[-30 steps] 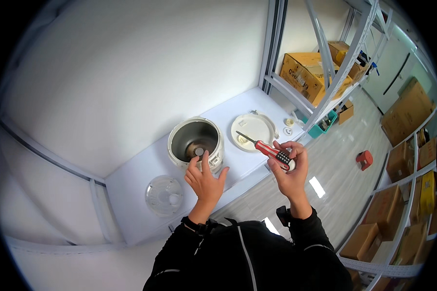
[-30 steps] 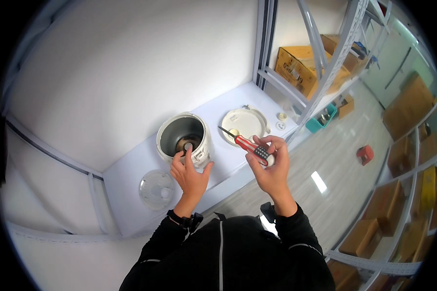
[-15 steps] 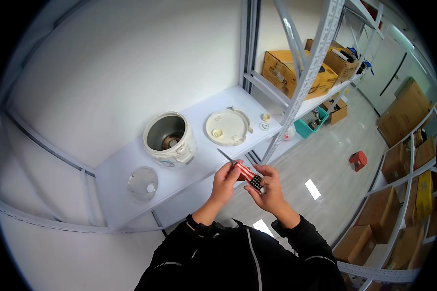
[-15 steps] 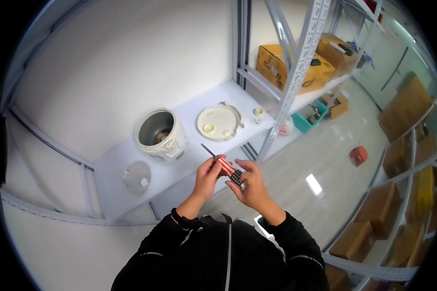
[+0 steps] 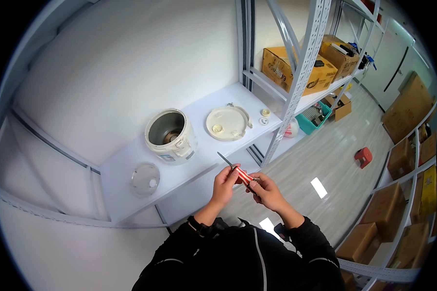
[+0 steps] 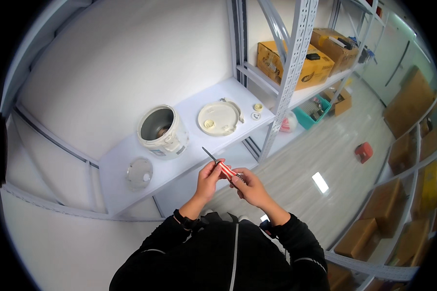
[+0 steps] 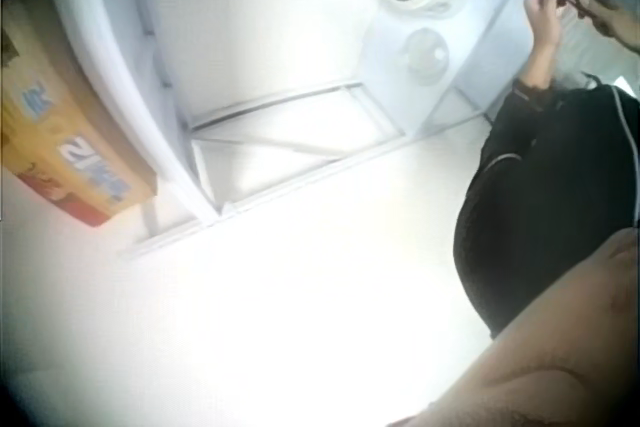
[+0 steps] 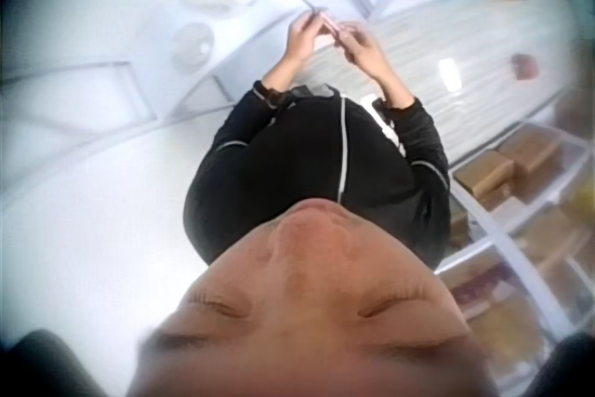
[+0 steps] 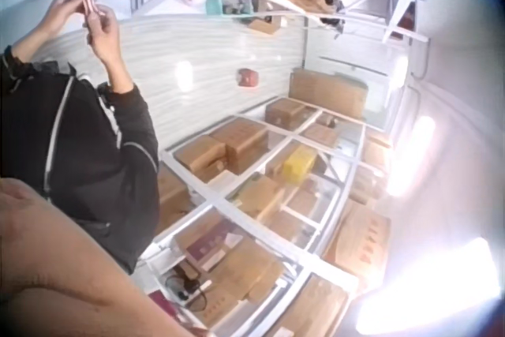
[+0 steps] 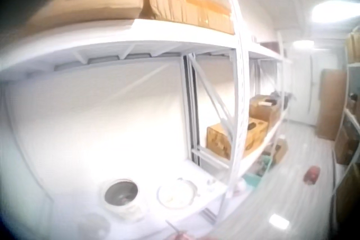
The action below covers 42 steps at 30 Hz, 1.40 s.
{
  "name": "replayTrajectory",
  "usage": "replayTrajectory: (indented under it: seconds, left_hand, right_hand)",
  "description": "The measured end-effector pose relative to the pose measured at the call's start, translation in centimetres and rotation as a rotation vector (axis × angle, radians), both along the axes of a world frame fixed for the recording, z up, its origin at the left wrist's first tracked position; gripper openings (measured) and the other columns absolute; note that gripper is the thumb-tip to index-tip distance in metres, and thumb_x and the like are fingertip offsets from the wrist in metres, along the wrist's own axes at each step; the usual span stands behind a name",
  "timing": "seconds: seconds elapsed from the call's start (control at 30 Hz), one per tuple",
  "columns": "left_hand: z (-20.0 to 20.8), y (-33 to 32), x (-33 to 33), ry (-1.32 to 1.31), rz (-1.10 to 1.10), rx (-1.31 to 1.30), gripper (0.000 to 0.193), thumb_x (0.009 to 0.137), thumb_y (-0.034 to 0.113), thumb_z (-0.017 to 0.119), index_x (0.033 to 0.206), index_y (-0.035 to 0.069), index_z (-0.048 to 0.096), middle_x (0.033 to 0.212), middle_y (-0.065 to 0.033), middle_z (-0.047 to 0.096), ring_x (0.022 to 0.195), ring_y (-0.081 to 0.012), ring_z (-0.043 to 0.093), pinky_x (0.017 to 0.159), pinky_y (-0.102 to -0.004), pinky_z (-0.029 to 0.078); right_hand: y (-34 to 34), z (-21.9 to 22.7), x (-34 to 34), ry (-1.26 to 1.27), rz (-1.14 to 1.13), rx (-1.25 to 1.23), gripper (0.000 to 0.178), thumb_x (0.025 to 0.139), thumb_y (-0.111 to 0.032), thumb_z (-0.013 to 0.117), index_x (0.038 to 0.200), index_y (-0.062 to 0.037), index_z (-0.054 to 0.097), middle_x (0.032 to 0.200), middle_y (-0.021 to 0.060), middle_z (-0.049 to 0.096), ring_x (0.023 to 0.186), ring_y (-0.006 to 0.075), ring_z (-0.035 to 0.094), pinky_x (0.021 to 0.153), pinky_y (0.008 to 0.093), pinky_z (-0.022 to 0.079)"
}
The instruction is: The person uses a screwdriver to tighten screws on the lid of a white cylindrical appliance, then removes the lid to inspect the interior. They continue to tighten screws on the lid and the body of the appliance, then place the lid back on.
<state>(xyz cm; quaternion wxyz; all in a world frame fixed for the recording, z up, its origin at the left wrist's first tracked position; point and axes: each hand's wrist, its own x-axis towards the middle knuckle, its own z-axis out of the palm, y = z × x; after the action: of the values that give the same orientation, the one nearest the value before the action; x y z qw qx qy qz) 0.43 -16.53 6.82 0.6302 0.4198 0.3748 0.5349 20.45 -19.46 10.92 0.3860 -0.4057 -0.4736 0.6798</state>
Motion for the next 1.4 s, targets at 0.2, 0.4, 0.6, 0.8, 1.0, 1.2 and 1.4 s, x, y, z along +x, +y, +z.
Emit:
replayTrajectory:
  seconds: [0.2, 0.4, 0.6, 0.8, 1.0, 1.2, 1.4]
  left_hand:
    - [0.1, 0.8, -3.8, 0.034, 0.013, -0.096, 0.036, 0.11, 0.024, 0.062, 0.132, -0.004, 0.063, 0.11, -0.0089, 0.073, 0.094, -0.0152, 0.073, 0.085, -0.0321, 0.06]
    - [-0.5, 2.6, -8.6, 0.061, 0.036, -0.169, 0.033, 0.109, 0.026, 0.065, 0.127, -0.002, 0.066, 0.104, -0.007, 0.074, 0.088, -0.0134, 0.072, 0.079, -0.0307, 0.061]
    - [-0.6, 4.1, -12.1, 0.095, 0.024, -0.179, 0.033, 0.108, 0.027, 0.066, 0.125, -0.002, 0.066, 0.103, -0.0082, 0.074, 0.084, -0.0134, 0.072, 0.075, -0.0302, 0.061]
    - [-0.4, 4.7, -14.1, 0.147, -0.067, -0.167, 0.031, 0.108, 0.026, 0.068, 0.122, -0.002, 0.065, 0.102, -0.0083, 0.074, 0.084, -0.0139, 0.073, 0.074, -0.0296, 0.06]
    - [-0.6, 5.2, -14.6, 0.186, -0.119, -0.147, 0.031, 0.107, 0.025, 0.068, 0.122, -0.002, 0.065, 0.102, -0.0091, 0.075, 0.084, -0.0144, 0.074, 0.074, -0.0287, 0.06]
    - [-1.1, 5.6, -15.0, 0.224, -0.15, -0.132, 0.031, 0.108, 0.025, 0.068, 0.122, -0.002, 0.065, 0.105, -0.0104, 0.075, 0.085, -0.0156, 0.075, 0.073, -0.0278, 0.06]
    - [-1.1, 5.6, -15.0, 0.217, -0.147, -0.131, 0.033, 0.107, 0.026, 0.069, 0.122, -0.003, 0.064, 0.106, -0.0114, 0.075, 0.087, -0.0166, 0.076, 0.073, -0.0272, 0.06]
  right_hand:
    - [0.3, 1.2, -4.7, -0.2, -0.068, 0.182, 0.039, 0.106, -0.028, 0.069, 0.135, -0.0036, 0.062, 0.096, 0.0065, 0.071, 0.063, 0.0102, 0.061, 0.058, 0.0275, 0.052]
    - [2.2, 1.8, -9.2, -0.331, -0.094, 0.23, 0.044, 0.104, -0.028, 0.071, 0.137, 0.0005, 0.066, 0.092, 0.0077, 0.075, 0.059, 0.0098, 0.062, 0.055, 0.0271, 0.052]
    - [3.3, 0.7, -13.0, -0.284, -0.145, 0.168, 0.045, 0.103, -0.03, 0.073, 0.136, 0.0, 0.068, 0.092, 0.0112, 0.077, 0.056, 0.0118, 0.063, 0.054, 0.0292, 0.053]
    - [3.1, -0.2, -14.6, -0.208, -0.185, 0.082, 0.044, 0.105, -0.03, 0.071, 0.138, -0.0012, 0.068, 0.092, 0.0077, 0.075, 0.06, 0.0095, 0.062, 0.053, 0.0268, 0.052]
    - [2.6, -1.0, -15.1, -0.168, -0.23, 0.048, 0.044, 0.105, -0.03, 0.069, 0.139, -0.0005, 0.067, 0.091, 0.0071, 0.074, 0.065, 0.0088, 0.062, 0.053, 0.0266, 0.052]
    - [2.5, -1.5, -15.5, -0.142, -0.25, 0.036, 0.046, 0.108, -0.032, 0.066, 0.143, -0.0021, 0.065, 0.095, 0.0072, 0.073, 0.059, 0.0066, 0.057, 0.053, 0.0244, 0.048]
    - [2.6, -1.5, -15.2, -0.152, -0.229, 0.03, 0.045, 0.108, -0.033, 0.066, 0.142, -0.003, 0.066, 0.094, 0.0054, 0.073, 0.058, 0.006, 0.056, 0.053, 0.024, 0.047]
